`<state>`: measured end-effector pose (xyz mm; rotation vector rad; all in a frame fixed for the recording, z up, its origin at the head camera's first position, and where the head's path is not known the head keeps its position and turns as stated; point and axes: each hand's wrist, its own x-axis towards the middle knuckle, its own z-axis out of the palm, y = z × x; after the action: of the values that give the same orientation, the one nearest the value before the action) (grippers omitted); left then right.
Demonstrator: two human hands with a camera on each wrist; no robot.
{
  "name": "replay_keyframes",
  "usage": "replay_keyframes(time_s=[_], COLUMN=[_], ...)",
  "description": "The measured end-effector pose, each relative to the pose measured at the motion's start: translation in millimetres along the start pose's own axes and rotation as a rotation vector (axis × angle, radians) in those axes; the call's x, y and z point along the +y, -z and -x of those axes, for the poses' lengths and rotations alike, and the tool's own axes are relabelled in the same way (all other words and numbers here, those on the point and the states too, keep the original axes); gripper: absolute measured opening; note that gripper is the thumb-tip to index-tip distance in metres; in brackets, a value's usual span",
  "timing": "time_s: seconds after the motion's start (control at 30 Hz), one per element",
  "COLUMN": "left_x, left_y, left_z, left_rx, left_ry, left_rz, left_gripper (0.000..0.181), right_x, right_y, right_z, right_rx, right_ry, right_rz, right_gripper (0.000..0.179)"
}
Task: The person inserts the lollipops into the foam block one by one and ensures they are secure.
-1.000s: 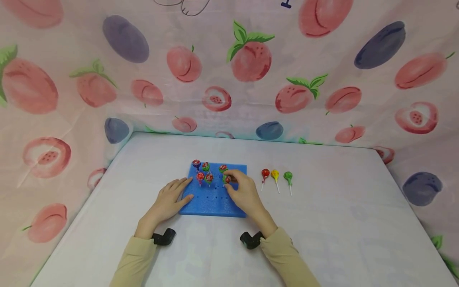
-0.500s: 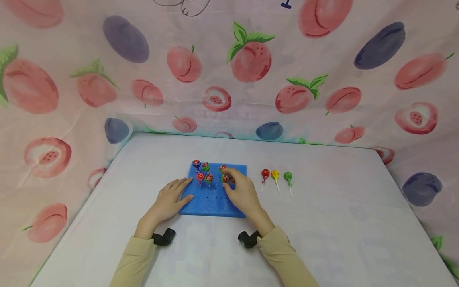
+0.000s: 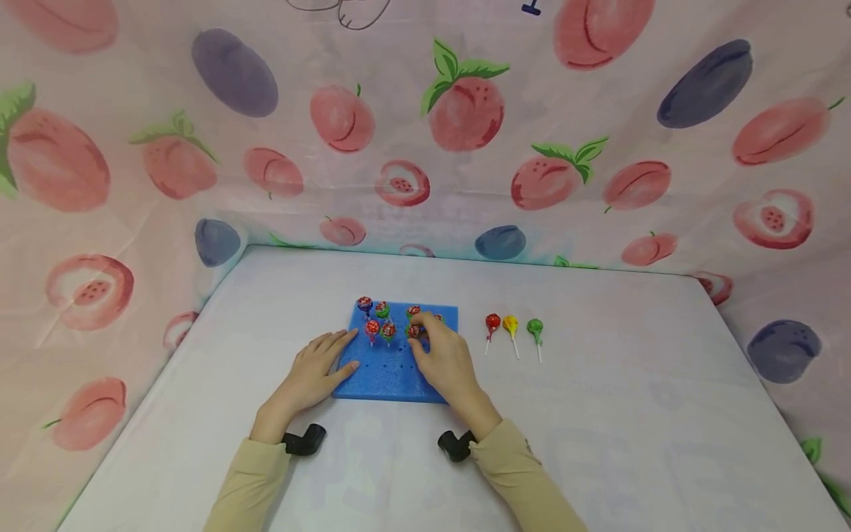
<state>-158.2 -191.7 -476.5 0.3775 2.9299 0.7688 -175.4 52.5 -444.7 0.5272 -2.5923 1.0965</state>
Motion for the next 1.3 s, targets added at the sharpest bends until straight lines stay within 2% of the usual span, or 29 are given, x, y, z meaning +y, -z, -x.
replay_keyframes(time_s=[0.33, 0.53, 0.87, 1.3], left_x=[2.1, 2.1, 1.2, 1.1], left_y=[1.8, 2.1, 1.5, 2.4], left_z=[-0.9, -1.1, -1.1, -1.3], left_rx=[-0.008, -0.014, -0.013, -0.009], left_ry=[0.007, 0.015, 0.013, 0.012], left_rz=[-0.008, -0.013, -0.014, -0.014], left_gripper=[0.062, 0.062, 0.063, 0.063], right_x=[-0.7, -0.5, 1.0, -5.0], right_y=[-3.4, -3.9, -2.7, 0.4], right_z=[0.8, 1.6, 2.6, 2.0], right_rx=[0.015, 0.022, -0.001, -0.006], right_ry=[-0.017, -0.008, -0.055, -0.079], right_rz=[0.082, 0.069, 0.032, 0.056], right_gripper=[0.027, 0.026, 0.027, 0.028])
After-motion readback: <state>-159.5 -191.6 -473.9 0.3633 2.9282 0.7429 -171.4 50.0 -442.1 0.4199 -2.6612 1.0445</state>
